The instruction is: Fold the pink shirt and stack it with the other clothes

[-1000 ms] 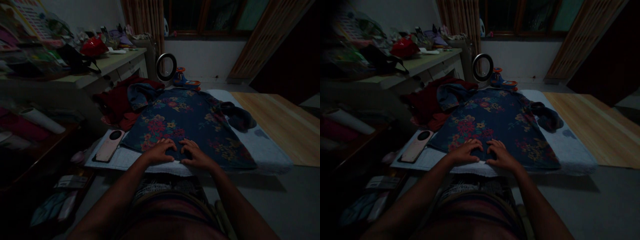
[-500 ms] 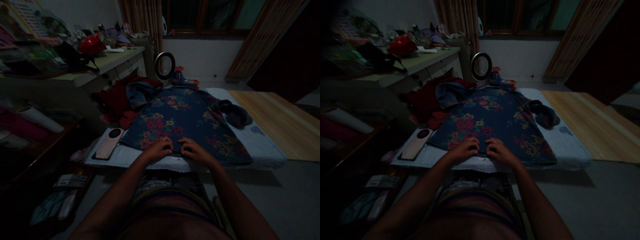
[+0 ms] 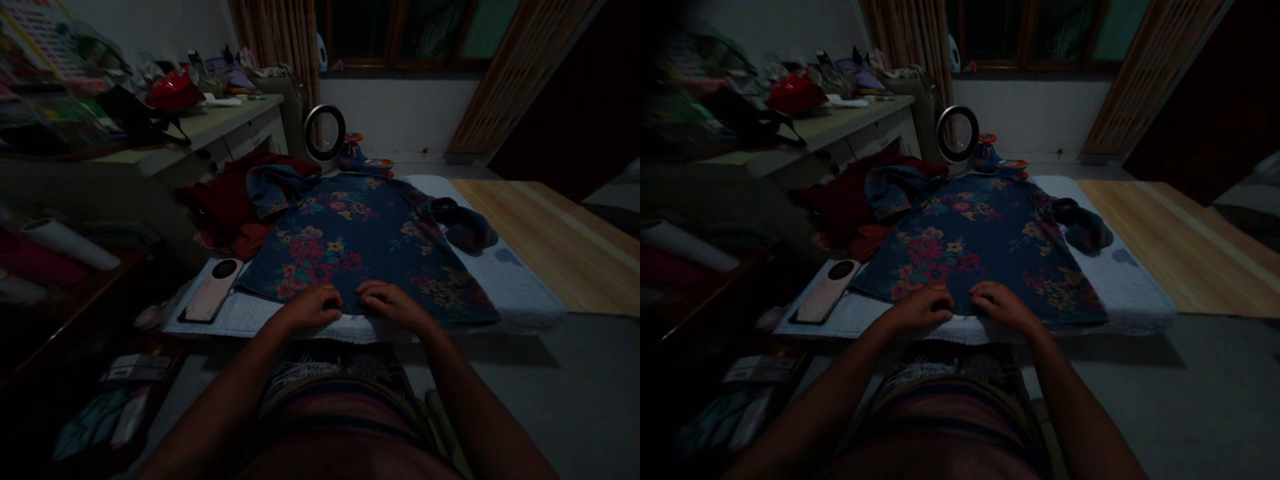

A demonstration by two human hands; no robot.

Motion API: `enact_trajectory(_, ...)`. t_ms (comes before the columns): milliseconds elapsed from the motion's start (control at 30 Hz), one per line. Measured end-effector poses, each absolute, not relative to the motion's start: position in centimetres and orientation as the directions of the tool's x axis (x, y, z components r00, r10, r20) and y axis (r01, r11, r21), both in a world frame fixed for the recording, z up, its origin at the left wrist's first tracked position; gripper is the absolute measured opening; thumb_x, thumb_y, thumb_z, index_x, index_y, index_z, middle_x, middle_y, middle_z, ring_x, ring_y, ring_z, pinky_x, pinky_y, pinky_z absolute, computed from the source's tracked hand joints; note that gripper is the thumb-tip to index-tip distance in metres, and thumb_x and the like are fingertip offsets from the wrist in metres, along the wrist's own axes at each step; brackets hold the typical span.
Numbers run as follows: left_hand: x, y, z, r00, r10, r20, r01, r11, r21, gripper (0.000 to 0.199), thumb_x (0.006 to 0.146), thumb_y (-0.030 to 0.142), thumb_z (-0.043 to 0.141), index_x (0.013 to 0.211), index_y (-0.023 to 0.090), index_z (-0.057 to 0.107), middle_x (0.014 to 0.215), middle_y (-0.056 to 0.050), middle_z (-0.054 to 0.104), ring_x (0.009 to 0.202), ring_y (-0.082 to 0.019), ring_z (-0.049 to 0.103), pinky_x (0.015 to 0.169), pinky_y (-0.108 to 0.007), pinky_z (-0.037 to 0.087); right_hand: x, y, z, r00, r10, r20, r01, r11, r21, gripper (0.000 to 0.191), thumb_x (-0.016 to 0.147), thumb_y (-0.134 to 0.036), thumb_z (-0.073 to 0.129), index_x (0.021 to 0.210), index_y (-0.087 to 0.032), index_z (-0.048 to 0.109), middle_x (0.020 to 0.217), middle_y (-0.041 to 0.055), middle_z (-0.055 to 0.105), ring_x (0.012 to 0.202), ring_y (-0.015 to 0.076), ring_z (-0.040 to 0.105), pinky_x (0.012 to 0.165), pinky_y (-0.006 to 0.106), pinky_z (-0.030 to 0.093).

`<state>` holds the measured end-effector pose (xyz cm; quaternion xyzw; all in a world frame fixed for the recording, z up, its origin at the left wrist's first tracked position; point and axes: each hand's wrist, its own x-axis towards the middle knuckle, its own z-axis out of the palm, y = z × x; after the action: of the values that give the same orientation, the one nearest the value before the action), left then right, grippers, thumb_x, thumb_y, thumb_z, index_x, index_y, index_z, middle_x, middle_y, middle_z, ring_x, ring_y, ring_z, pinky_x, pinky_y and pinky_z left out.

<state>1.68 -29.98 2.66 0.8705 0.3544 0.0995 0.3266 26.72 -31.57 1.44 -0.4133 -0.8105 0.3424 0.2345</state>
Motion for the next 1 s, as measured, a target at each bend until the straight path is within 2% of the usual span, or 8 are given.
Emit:
enact_trajectory(133, 2.5, -29.5, 2.3, 0.651, 0.758, -0.046, 0.628, -0.503, 0.594, 0.022, 0.092, 0.024, 0.045, 0.099, 0.020, 0.066, 0.097, -0.003, 0.070, 0.089, -0.017, 0.063, 0.080, -0.026, 0.045, 26.5, -31.2, 0.2, -0.320, 0.928, 0.191, 0.713, 0.369, -0.597, 0.035, 0.089, -0.023, 0.048, 0.122, -0.019, 0.061, 0.130, 0.0119, 0.060, 0.125, 0.0240, 0.052, 0.107, 0.044, 0.038)
enact_trajectory(267, 3.4, -29.5, 1.1, 0.491, 0.871, 0.000, 0.773, -0.435, 0.462, 0.024, 0.092, 0.027, 0.050, 0.113, 0.024, 0.062, 0.104, -0.004, 0.071, 0.092, -0.021, 0.066, 0.084, -0.031, 0.047, 26.0, -31.9, -0.9, -0.344, 0.930, 0.126, 0.865, 0.366, -0.343, 0.047, 0.090, -0.027, 0.050, 0.136, -0.019, 0.053, 0.151, 0.0125, 0.042, 0.141, 0.0273, 0.033, 0.116, 0.051, 0.023)
enact_trajectory(400, 4.3, -28.6, 1.5, 0.474, 0.874, 0.109, 0.791, -0.477, 0.384, 0.023, 0.093, 0.022, 0.047, 0.109, 0.022, 0.064, 0.104, -0.007, 0.068, 0.096, -0.021, 0.064, 0.087, -0.033, 0.048, 25.8, -32.5, -0.7, -0.374, 0.925, 0.071, 0.885, 0.379, -0.270, 0.055, 0.091, -0.033, 0.049, 0.144, -0.019, 0.044, 0.156, 0.0122, 0.033, 0.145, 0.0261, 0.024, 0.118, 0.050, 0.019)
enact_trajectory(567, 4.7, -25.0, 2.1, 0.451, 0.864, 0.225, 0.819, -0.501, 0.281, 0.032, 0.094, 0.025, 0.047, 0.123, 0.022, 0.059, 0.137, -0.009, 0.054, 0.129, -0.024, 0.046, 0.111, -0.043, 0.032, 25.8, -33.0, -0.1, -0.398, 0.917, 0.032, 0.876, 0.391, -0.282, 0.061, 0.091, -0.040, 0.050, 0.147, -0.016, 0.041, 0.158, 0.0137, 0.028, 0.147, 0.0289, 0.019, 0.119, 0.051, 0.014)
enact_trajectory(667, 3.7, -22.9, 1.1, 0.297, 0.949, 0.102, 0.927, -0.313, 0.205, 0.052, 0.093, 0.045, 0.049, 0.140, 0.024, 0.048, 0.155, -0.012, 0.034, 0.144, -0.033, 0.026, 0.115, -0.056, 0.020, 26.5, -33.5, 0.2, -0.436, 0.900, 0.007, 0.847, 0.413, -0.334, 0.060, 0.091, -0.044, 0.051, 0.147, -0.022, 0.042, 0.159, 0.0117, 0.027, 0.147, 0.0298, 0.017, 0.118, 0.054, 0.014)
enact_trajectory(767, 2.5, -22.0, -0.2, 0.205, 0.978, -0.020, 0.966, -0.199, 0.167, 0.065, 0.093, 0.060, 0.038, 0.149, 0.026, 0.035, 0.160, -0.010, 0.025, 0.147, -0.037, 0.016, 0.113, -0.062, 0.017, 27.8, -33.7, 1.3, -0.497, 0.867, -0.036, 0.793, 0.437, -0.424, 0.061, 0.088, -0.047, 0.058, 0.144, -0.027, 0.046, 0.158, 0.0095, 0.029, 0.147, 0.0313, 0.018, 0.117, 0.056, 0.015)
enact_trajectory(900, 2.0, -22.2, -0.9, 0.213, 0.977, -0.008, 0.969, -0.210, 0.133, 0.067, 0.094, 0.061, 0.033, 0.151, 0.026, 0.032, 0.161, -0.009, 0.022, 0.148, -0.037, 0.012, 0.113, -0.063, 0.015, 28.3, -31.6, 4.1, -0.563, 0.823, -0.077, 0.701, 0.426, -0.573, 0.037, 0.092, -0.045, 0.053, 0.118, -0.023, 0.067, 0.139, 0.0106, 0.055, 0.132, 0.0280, 0.046, 0.110, 0.047, 0.035)
enact_trajectory(1000, 2.2, -22.5, -0.8, 0.208, 0.978, 0.005, 0.970, -0.207, 0.124, 0.066, 0.094, 0.060, 0.034, 0.150, 0.027, 0.033, 0.161, -0.010, 0.023, 0.147, -0.037, 0.013, 0.113, -0.063, 0.015, 26.7, -28.6, 4.9, -0.480, 0.877, 0.002, 0.720, 0.395, -0.571, 0.035, 0.096, -0.034, 0.044, 0.117, -0.018, 0.066, 0.127, 0.0118, 0.063, 0.122, 0.0232, 0.055, 0.105, 0.040, 0.041)
